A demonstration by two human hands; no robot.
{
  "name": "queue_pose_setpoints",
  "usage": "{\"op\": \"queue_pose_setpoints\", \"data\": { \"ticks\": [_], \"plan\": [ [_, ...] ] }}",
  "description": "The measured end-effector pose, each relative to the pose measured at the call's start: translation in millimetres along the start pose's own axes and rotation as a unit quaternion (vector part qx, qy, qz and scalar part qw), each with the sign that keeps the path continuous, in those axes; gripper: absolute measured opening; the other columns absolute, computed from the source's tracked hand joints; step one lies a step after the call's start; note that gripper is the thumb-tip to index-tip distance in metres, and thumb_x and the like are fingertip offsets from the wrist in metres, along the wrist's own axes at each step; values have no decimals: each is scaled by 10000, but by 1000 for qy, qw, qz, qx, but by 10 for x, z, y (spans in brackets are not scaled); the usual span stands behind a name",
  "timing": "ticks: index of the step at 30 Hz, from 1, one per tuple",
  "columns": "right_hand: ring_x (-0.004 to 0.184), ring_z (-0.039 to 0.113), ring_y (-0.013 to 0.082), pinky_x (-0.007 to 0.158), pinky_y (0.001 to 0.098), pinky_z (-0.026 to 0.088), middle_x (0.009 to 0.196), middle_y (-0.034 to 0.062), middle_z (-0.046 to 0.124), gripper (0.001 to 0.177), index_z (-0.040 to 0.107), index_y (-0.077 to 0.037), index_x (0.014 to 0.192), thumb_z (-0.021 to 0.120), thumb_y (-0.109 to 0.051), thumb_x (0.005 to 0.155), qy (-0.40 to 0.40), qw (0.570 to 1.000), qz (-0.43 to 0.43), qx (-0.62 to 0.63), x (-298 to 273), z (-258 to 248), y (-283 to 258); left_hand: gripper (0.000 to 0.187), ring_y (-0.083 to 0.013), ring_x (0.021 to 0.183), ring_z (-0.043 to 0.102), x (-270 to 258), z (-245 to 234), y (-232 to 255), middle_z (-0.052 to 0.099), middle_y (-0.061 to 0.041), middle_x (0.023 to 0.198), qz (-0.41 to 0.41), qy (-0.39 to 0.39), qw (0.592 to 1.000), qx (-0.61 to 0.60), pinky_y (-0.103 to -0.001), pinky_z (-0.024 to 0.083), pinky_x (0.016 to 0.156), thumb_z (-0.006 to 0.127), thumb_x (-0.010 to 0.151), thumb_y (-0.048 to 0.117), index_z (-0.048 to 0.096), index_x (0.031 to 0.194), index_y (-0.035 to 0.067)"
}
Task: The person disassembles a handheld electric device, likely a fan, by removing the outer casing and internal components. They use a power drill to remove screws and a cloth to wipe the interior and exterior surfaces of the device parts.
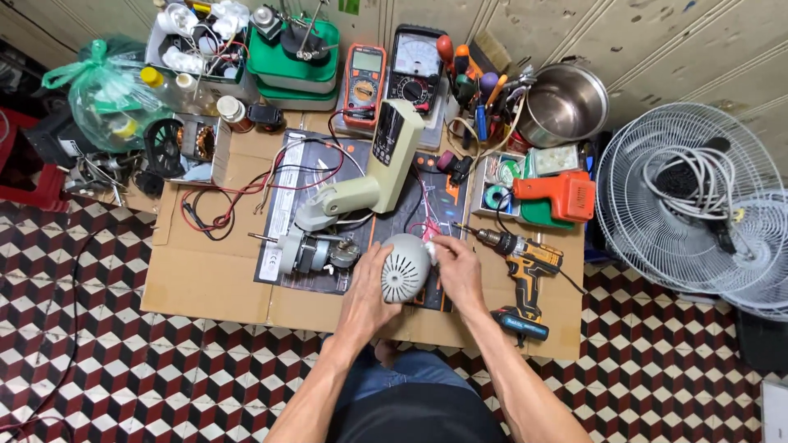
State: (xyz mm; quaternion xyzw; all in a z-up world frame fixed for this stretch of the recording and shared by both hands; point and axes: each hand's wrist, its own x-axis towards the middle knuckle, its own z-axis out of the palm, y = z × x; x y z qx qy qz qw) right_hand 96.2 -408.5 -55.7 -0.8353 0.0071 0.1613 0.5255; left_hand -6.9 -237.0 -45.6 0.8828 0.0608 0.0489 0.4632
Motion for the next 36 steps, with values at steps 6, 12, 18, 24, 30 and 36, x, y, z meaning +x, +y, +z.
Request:
{"op": "queue_pose_setpoints", "data": {
  "ticks": [6, 12, 18, 24, 30, 36],
  "plan": [
    [792, 636, 70, 699, 233, 515, 934, 16, 743, 187, 760, -24, 1111, 690, -93, 952, 73, 971, 107, 202, 58, 125, 874, 1152, -491, 1432, 323, 130, 93, -153, 304, -277, 1559, -63, -82, 990, 93, -498, 360, 1172, 905, 486, -10, 339, 1479, 130],
    [792, 637, 79, 674, 249, 489, 935, 6, 746, 212, 761, -37, 1118, 695, -114, 932, 24, 964, 156, 212, 7, 470, 664, 1175, -552, 1404, 276, 197, 151, -116, 245, -337, 1543, -75, -54, 990, 104, -567, 318, 1141, 1000, 498, 247, 330, 1454, 111],
    [878, 664, 71, 781, 233, 527, 975, -1, 747, 193, 760, -26, 1090, 696, -140, 947, -31, 949, 133, 285, 214, 796, 1182, 1133, -523, 1409, 299, 176, 174, -152, 272, -327, 1542, -97, -37, 990, 92, -560, 321, 1149, 988, 539, 287, 352, 1463, 125],
    [785, 613, 115, 698, 269, 495, 892, 58, 719, 216, 762, 8, 1063, 663, -165, 979, -39, 969, 201, 138, 395, 951, 1394, 1128, -500, 1400, 316, 165, 155, -80, 292, -308, 1538, -121, -48, 987, 90, -538, 340, 1136, 980, 544, 269, 352, 1473, 143],
    [833, 640, 76, 733, 252, 505, 916, 18, 722, 216, 708, 17, 1053, 645, -170, 964, 7, 968, 115, 223, -142, 746, 968, 1132, -496, 1382, 346, 186, 142, -52, 330, -292, 1523, -120, -40, 988, 90, -538, 363, 1123, 975, 558, 279, 338, 1484, 141],
    [782, 629, 112, 711, 267, 503, 854, 45, 704, 195, 723, 36, 982, 653, -146, 976, 83, 981, 120, 130, 19, 903, 1127, 1132, -483, 1393, 348, 227, 120, -20, 330, -277, 1533, -136, -49, 985, 94, -520, 382, 1111, 973, 557, 289, 337, 1482, 145]
  ]
}}
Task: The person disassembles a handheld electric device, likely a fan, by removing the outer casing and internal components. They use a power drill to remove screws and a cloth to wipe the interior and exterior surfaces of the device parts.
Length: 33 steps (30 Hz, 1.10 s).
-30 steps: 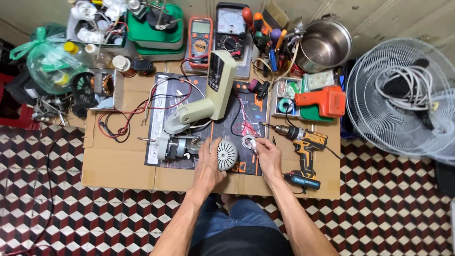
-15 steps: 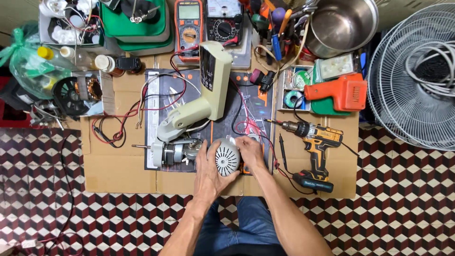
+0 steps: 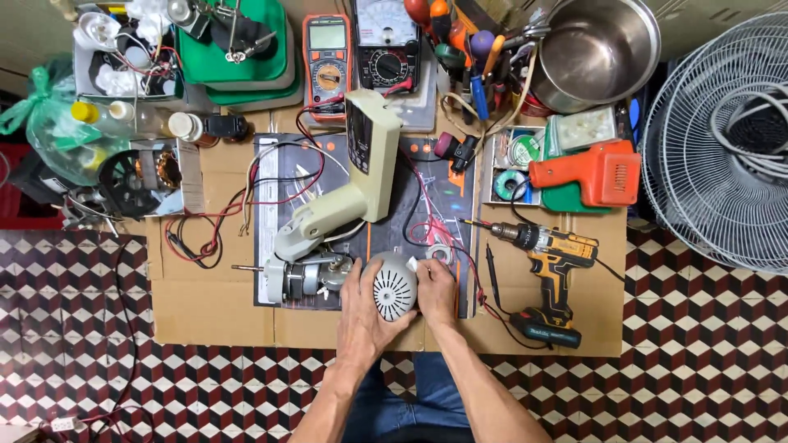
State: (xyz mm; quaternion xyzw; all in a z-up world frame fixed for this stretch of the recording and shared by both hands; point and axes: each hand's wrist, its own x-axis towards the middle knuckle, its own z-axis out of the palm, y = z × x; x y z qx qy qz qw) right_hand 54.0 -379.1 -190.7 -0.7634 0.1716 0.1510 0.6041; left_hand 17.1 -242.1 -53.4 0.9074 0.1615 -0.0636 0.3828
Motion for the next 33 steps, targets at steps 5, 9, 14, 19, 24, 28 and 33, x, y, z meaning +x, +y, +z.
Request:
{"op": "queue_pose_setpoints", "data": {
  "ticks": [5, 9, 14, 19, 24, 28, 33],
  "plan": [
    [758, 662, 123, 710, 261, 513, 813, 30, 728, 161, 721, -4, 978, 640, -142, 962, -11, 996, 36, -85, -69, -88, -218, 1174, -465, 1427, 323, 9, -57, -27, 279, -286, 1571, -8, 6, 999, -30, -505, 360, 1133, 976, 547, 332, 314, 1490, 110],
    [797, 608, 127, 710, 296, 500, 903, 83, 666, 166, 752, -18, 1006, 703, -158, 933, -93, 995, -30, -8, 3, -159, -476, 1174, -448, 1476, 305, -44, 17, -248, 256, -291, 1607, 4, 8, 997, -75, -489, 322, 1187, 979, 581, 395, 310, 1489, 69],
    [778, 677, 108, 700, 272, 532, 888, 56, 746, 163, 744, -44, 1036, 685, -167, 948, -182, 975, 32, -126, 221, -75, -835, 1158, -431, 1490, 312, -82, 45, -308, 250, -279, 1624, -28, -1, 993, -116, -472, 324, 1193, 987, 554, 409, 357, 1469, 80],
    [734, 623, 264, 663, 345, 498, 905, 163, 604, 155, 715, 18, 1031, 692, -106, 940, -147, 946, -203, -205, -444, -367, -1274, 1166, -425, 1470, 354, -99, 122, -336, 247, -276, 1632, -44, 21, 985, -165, -459, 361, 1173, 984, 545, 423, 372, 1476, 78],
    [853, 657, 307, 744, 394, 531, 987, 154, 625, 120, 652, 9, 1032, 673, -54, 933, -166, 896, -356, -209, -615, -452, -1191, 1155, -427, 1475, 358, -100, 232, -437, 292, -284, 1612, -20, 43, 984, -170, -458, 367, 1175, 982, 557, 392, 375, 1488, 78],
    [860, 635, 372, 770, 446, 514, 955, 174, 599, 126, 643, 5, 1024, 697, -42, 920, -175, 839, -448, -256, -440, -276, -1296, 1107, -419, 1482, 375, -93, 272, -468, 345, -288, 1588, 12, 59, 984, -169, -452, 368, 1191, 972, 595, 362, 380, 1487, 79],
    [894, 619, 383, 767, 449, 505, 956, 182, 568, 128, 628, 1, 1026, 698, -12, 919, -213, 824, -445, -278, -316, 10, -1495, 1120, -417, 1462, 372, -96, 229, -479, 337, -270, 1591, 6, 45, 984, -175, -446, 374, 1167, 960, 556, 334, 372, 1475, 80]
  ]
}}
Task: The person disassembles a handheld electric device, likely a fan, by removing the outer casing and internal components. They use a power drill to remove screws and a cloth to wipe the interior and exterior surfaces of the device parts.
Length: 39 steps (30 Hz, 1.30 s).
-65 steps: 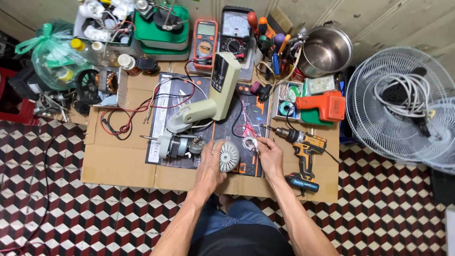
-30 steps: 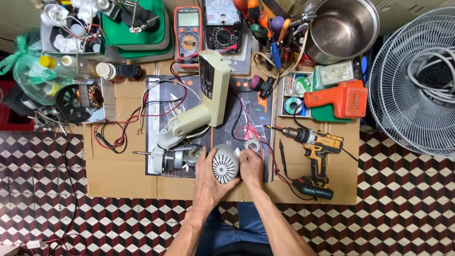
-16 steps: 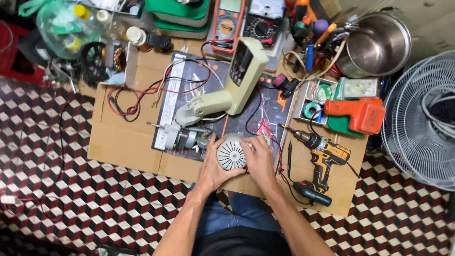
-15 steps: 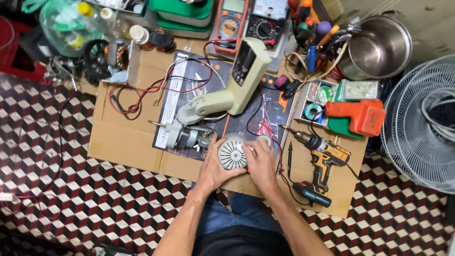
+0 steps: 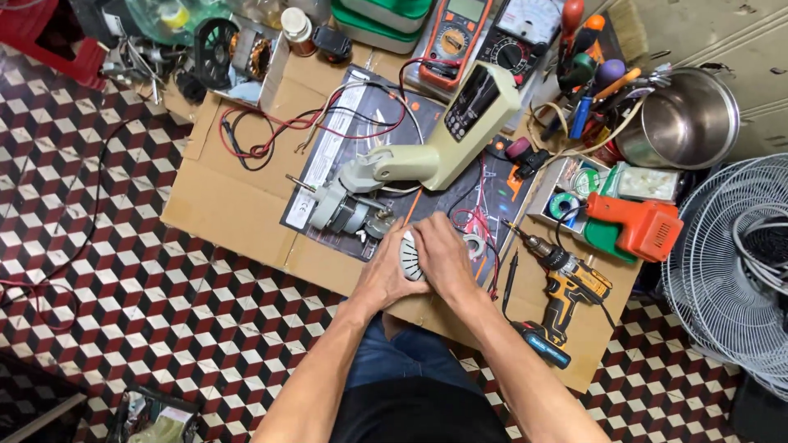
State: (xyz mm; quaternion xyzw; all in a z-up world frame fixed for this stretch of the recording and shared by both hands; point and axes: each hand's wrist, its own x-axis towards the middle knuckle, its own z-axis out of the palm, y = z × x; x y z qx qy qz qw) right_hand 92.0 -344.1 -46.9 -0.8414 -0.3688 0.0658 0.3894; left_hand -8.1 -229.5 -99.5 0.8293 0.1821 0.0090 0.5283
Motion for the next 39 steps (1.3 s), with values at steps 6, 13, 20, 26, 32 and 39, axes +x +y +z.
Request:
{"op": "queue_pose_setpoints", "data": {
  "ticks": [6, 13, 20, 26, 32, 39],
  "plan": [
    [874, 599, 360, 745, 454, 495, 930, 165, 537, 158, 612, -11, 1032, 704, -6, 904, -79, 995, -62, -17, -379, -261, -123, 1065, -385, 1455, 416, 19, -28, 43, 370, -212, 1606, 5, -14, 1000, -25, -432, 405, 1161, 942, 604, 324, 386, 1485, 106],
    [889, 604, 331, 758, 428, 517, 967, 140, 560, 190, 606, -13, 1029, 687, 4, 858, -20, 995, -88, -33, -412, -76, -138, 919, -384, 1402, 472, 13, -44, 48, 431, -170, 1558, 14, 2, 999, -41, -420, 439, 1118, 873, 658, 201, 409, 1446, 106],
    [898, 554, 338, 789, 442, 473, 908, 140, 499, 196, 546, -27, 951, 638, -45, 779, -182, 964, -170, -88, -197, 30, -124, 728, -409, 1409, 489, -32, -32, -35, 457, -194, 1585, 20, 25, 997, -77, -409, 438, 1128, 710, 808, 39, 423, 1474, 95],
    [916, 558, 337, 801, 440, 459, 924, 141, 518, 202, 560, -31, 946, 663, -56, 774, -188, 965, -168, -78, -69, 47, -88, 681, -404, 1381, 509, 5, 129, -164, 479, -201, 1546, -2, 46, 990, -134, -405, 436, 1116, 750, 802, 73, 430, 1403, 74],
    [953, 564, 340, 813, 447, 444, 1019, 141, 584, 217, 638, -42, 981, 701, -74, 776, -125, 970, -175, -118, 130, -10, -72, 830, -434, 1443, 438, 8, 382, -277, 450, -243, 1558, 60, 142, 988, 7, -452, 375, 1211, 804, 711, 104, 439, 1454, 43],
    [959, 554, 330, 807, 478, 410, 955, 113, 645, 189, 766, -67, 924, 731, -241, 860, -130, 982, -42, -129, 381, 204, 253, 1300, -389, 1363, 452, -17, 215, 88, 501, -234, 1442, -32, 140, 990, 1, -468, 345, 1156, 967, 520, 349, 251, 1555, 25]
  ]
}}
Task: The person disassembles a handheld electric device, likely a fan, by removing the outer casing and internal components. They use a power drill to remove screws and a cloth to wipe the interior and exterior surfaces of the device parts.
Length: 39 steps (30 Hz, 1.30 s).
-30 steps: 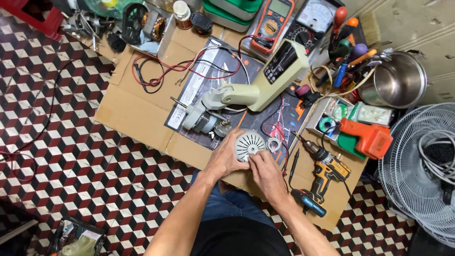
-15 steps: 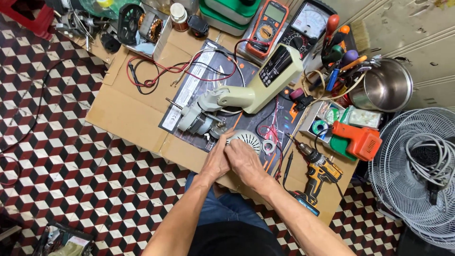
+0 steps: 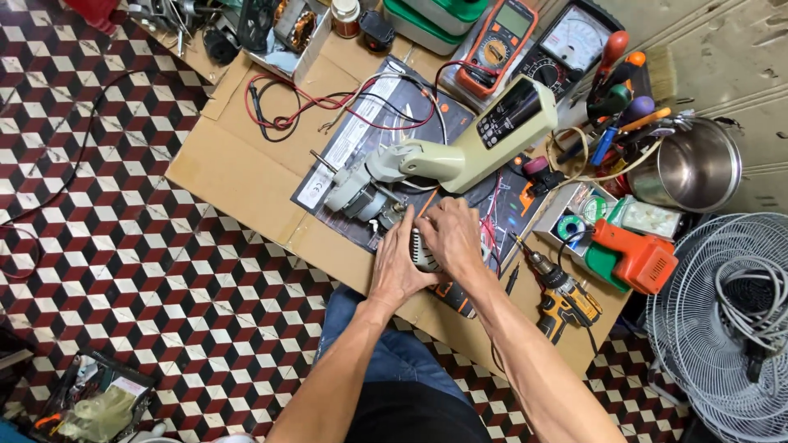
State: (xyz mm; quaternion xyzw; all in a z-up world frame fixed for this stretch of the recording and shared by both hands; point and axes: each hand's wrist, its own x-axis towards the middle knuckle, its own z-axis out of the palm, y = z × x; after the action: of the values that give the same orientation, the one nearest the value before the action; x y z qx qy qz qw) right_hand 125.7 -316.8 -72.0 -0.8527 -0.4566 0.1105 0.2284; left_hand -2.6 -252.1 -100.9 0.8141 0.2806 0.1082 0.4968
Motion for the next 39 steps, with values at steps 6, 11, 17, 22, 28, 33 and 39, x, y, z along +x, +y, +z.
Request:
{"op": "queue_pose_setpoints", "data": {
  "ticks": [6, 11, 17, 22, 28, 33, 39],
  "plan": [
    [1040, 578, 354, 874, 521, 411, 1020, 154, 682, 271, 810, -83, 934, 732, -322, 833, -120, 984, 116, -59, 324, 334, 236, 1472, -365, 1376, 460, -72, 99, -30, 519, -224, 1460, -32, 18, 999, 5, -479, 323, 1158, 980, 468, 402, 126, 1607, 25],
    [1033, 645, 354, 1016, 501, 408, 1021, 142, 714, 264, 829, -156, 1002, 671, -354, 926, -253, 937, 230, -71, 359, 170, 173, 1491, -342, 1391, 462, -55, 83, -13, 547, -186, 1445, -38, 6, 999, 16, -480, 312, 1169, 974, 467, 399, 108, 1619, 17],
    [1007, 583, 347, 816, 503, 425, 985, 129, 668, 231, 807, -118, 978, 694, -287, 868, -130, 985, -31, -111, 50, -231, 4, 1470, -353, 1369, 451, -49, 22, 48, 495, -212, 1473, -33, -8, 999, 17, -475, 323, 1131, 993, 450, 414, 151, 1591, 22],
    [860, 532, 288, 741, 436, 392, 872, 101, 573, 79, 718, -70, 870, 756, -116, 818, -36, 986, -120, -109, -326, -310, -252, 1166, -328, 1383, 484, -135, 240, -295, 540, -178, 1449, 19, 11, 996, 86, -454, 361, 1147, 860, 643, 206, 257, 1632, 74],
    [895, 545, 283, 766, 425, 407, 922, 88, 571, 208, 663, -73, 990, 737, -80, 795, -9, 989, -135, -57, -754, -340, -307, 912, -309, 1317, 518, -81, -29, -51, 583, -112, 1386, 139, 42, 981, 127, -444, 379, 1106, 835, 680, 116, 465, 1513, 138],
    [918, 579, 295, 798, 429, 454, 976, 102, 603, 294, 690, -71, 1073, 724, -38, 783, 22, 994, -93, -59, -1128, -302, -154, 998, -329, 1231, 538, 34, -144, -17, 584, -130, 1300, 145, -24, 982, 116, -466, 395, 1053, 920, 565, 254, 494, 1456, 114],
    [917, 657, 291, 779, 388, 544, 1060, 134, 635, 153, 683, -24, 1048, 710, -33, 897, 153, 967, 187, 83, -1369, -83, 2, 1101, -331, 1186, 555, 83, -222, 78, 612, -122, 1260, 139, -55, 981, 123, -469, 412, 1019, 975, 465, 407, 508, 1417, 110]
  ]
}}
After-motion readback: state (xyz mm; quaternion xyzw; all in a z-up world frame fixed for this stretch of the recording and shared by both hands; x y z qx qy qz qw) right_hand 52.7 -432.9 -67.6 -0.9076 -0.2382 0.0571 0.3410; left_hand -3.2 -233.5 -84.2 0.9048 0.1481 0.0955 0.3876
